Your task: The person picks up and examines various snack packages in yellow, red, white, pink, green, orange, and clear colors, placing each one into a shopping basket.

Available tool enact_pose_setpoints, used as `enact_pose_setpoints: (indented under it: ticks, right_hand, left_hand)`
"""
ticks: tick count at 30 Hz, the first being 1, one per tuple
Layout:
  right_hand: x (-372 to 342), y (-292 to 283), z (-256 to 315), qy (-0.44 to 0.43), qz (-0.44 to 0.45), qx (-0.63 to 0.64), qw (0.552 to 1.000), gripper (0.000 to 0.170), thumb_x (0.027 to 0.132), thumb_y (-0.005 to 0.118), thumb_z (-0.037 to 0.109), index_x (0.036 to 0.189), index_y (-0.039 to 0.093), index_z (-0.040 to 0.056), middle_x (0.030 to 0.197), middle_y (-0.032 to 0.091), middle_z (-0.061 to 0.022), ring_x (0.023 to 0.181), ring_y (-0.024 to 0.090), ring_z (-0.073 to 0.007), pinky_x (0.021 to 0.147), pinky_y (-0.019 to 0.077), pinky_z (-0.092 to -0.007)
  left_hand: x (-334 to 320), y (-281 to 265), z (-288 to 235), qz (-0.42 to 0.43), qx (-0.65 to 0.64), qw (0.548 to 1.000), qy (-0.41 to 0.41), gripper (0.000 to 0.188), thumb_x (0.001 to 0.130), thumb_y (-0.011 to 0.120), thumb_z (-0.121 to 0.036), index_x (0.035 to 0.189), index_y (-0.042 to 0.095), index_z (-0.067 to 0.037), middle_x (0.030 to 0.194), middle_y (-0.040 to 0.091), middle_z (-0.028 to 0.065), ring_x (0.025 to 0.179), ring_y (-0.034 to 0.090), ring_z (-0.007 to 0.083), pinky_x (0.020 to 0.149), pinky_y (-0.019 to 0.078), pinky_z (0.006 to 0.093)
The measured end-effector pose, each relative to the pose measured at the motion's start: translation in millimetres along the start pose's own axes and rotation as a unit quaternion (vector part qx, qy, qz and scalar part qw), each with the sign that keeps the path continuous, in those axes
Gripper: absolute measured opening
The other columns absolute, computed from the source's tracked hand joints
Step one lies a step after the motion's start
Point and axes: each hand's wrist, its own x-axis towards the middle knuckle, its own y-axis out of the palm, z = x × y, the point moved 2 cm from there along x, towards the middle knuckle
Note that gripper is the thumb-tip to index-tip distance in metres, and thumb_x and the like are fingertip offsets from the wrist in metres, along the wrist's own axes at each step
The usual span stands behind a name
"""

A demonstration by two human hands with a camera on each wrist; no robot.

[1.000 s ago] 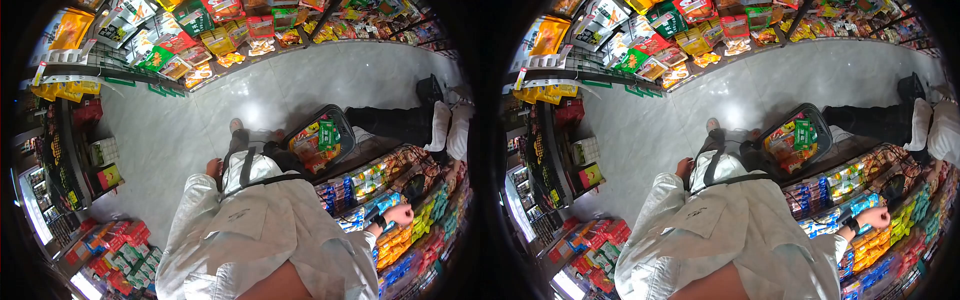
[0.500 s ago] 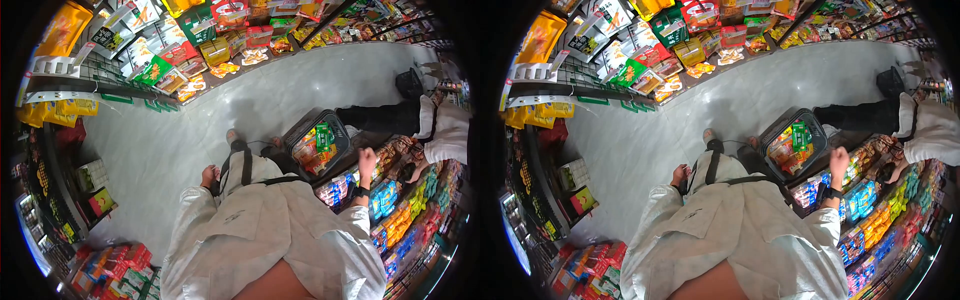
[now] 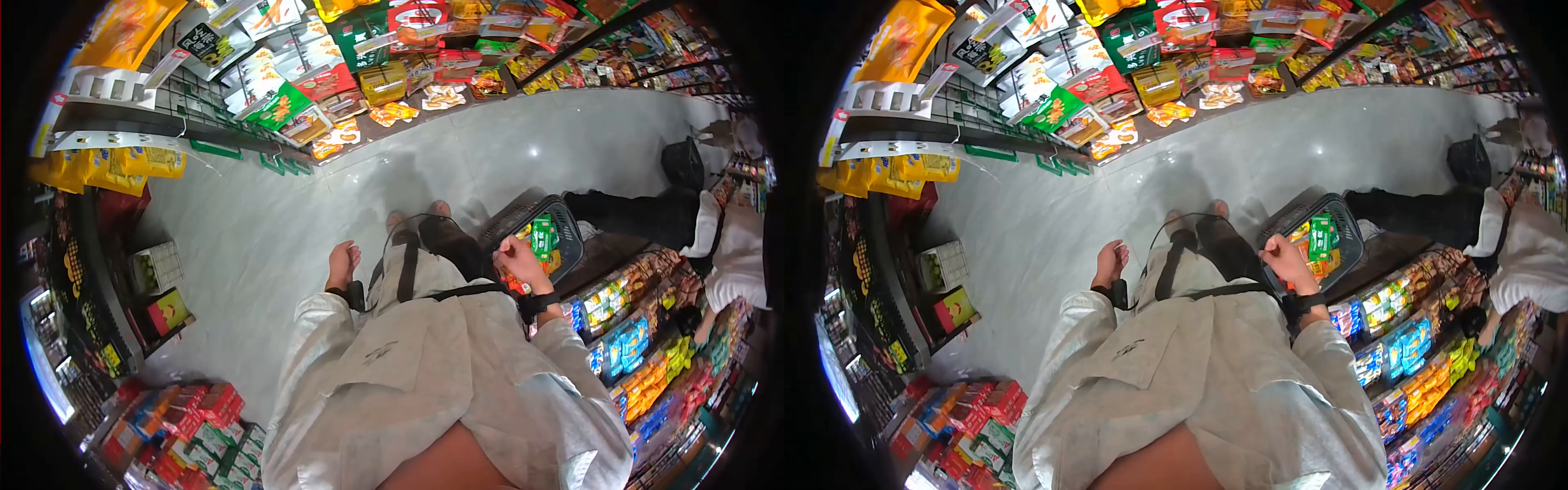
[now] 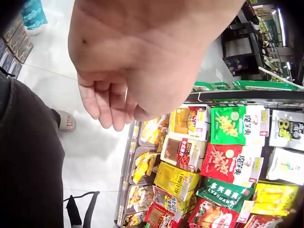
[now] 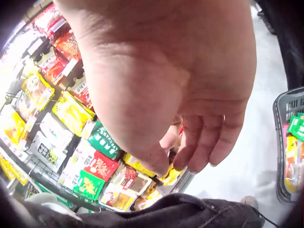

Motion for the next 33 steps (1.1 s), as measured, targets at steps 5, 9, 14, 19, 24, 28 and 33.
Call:
enact_pose_setpoints:
  ticks: [5,9,14,19,24,28,33]
  right_hand:
    - [59.8,23.0,-81.3,0.024,0.037,0.071,0.996,0.014,0.088,0.066,0.014,0.094,0.061,0.0033,0.082,0.066,-0.0043,0.078,0.062,-0.0127,0.073,0.0499,-0.0280]
    - [92.1,22.8,-120.7,0.084,0.039,0.100,0.991,0.012,0.088,0.065,0.013,0.093,0.060,0.0031,0.080,0.063,-0.0020,0.072,0.060,-0.0113,0.067,0.0497,-0.0267]
    - [111.7,23.8,-181.0,0.180,0.032,0.216,0.959,0.018,0.084,0.064,0.018,0.091,0.064,0.0013,0.076,0.066,-0.0050,0.062,0.062,-0.0141,0.056,0.0498,-0.0281]
    - [111.3,14.7,-174.8,0.218,0.006,0.272,0.937,0.010,0.088,0.059,0.016,0.080,0.058,0.0111,0.071,0.057,0.0015,0.056,0.051,-0.0081,0.049,0.0390,-0.0236]
    - [97.7,23.0,-168.8,0.182,-0.002,0.301,0.936,0.003,0.088,0.060,0.013,0.087,0.060,0.0097,0.075,0.059,0.0013,0.062,0.056,-0.0088,0.052,0.0425,-0.0239]
    - [61.0,45.6,-132.0,0.232,-0.089,0.318,0.915,0.011,0.089,0.060,0.014,0.095,0.061,0.0042,0.080,0.063,-0.0025,0.065,0.058,-0.0099,0.057,0.0462,-0.0250]
    - [9.8,85.5,-137.1,0.241,-0.060,0.222,0.943,0.018,0.089,0.060,0.017,0.095,0.062,0.0002,0.078,0.064,-0.0045,0.067,0.060,-0.0117,0.059,0.0482,-0.0261]
  left_hand:
    - [-7.2,-29.7,20.7,-0.046,-0.099,0.994,-0.009,0.027,0.089,0.062,-0.025,0.109,0.062,-0.009,0.091,0.063,0.0060,0.078,0.060,0.0192,0.069,0.0500,0.0321]
    - [-27.7,-50.1,53.5,-0.125,-0.153,0.979,-0.058,0.027,0.087,0.063,-0.026,0.108,0.061,-0.008,0.092,0.064,0.0065,0.079,0.061,0.0210,0.069,0.0509,0.0334]
    - [-54.4,-61.8,84.6,-0.171,-0.185,0.965,-0.074,0.026,0.086,0.063,-0.025,0.106,0.061,-0.008,0.092,0.064,0.0067,0.081,0.061,0.0220,0.068,0.0516,0.0347]
    - [-52.6,-66.0,86.6,-0.160,-0.184,0.967,-0.077,0.026,0.087,0.061,-0.025,0.108,0.061,-0.008,0.092,0.063,0.0066,0.080,0.061,0.0211,0.069,0.0516,0.0348]
    - [-15.6,-85.8,74.5,-0.078,-0.107,0.988,-0.075,0.028,0.089,0.059,-0.025,0.112,0.060,-0.007,0.092,0.063,0.0076,0.078,0.060,0.0209,0.069,0.0505,0.0340]
    - [0.1,-74.9,40.9,-0.057,-0.040,0.993,-0.091,0.031,0.090,0.059,-0.025,0.115,0.060,-0.006,0.092,0.063,0.0082,0.078,0.060,0.0204,0.069,0.0491,0.0332]
    - [-9.2,-77.2,30.7,-0.059,0.043,0.993,-0.093,0.031,0.093,0.055,-0.023,0.117,0.061,-0.005,0.089,0.064,0.0087,0.076,0.061,0.0202,0.068,0.0492,0.0320]
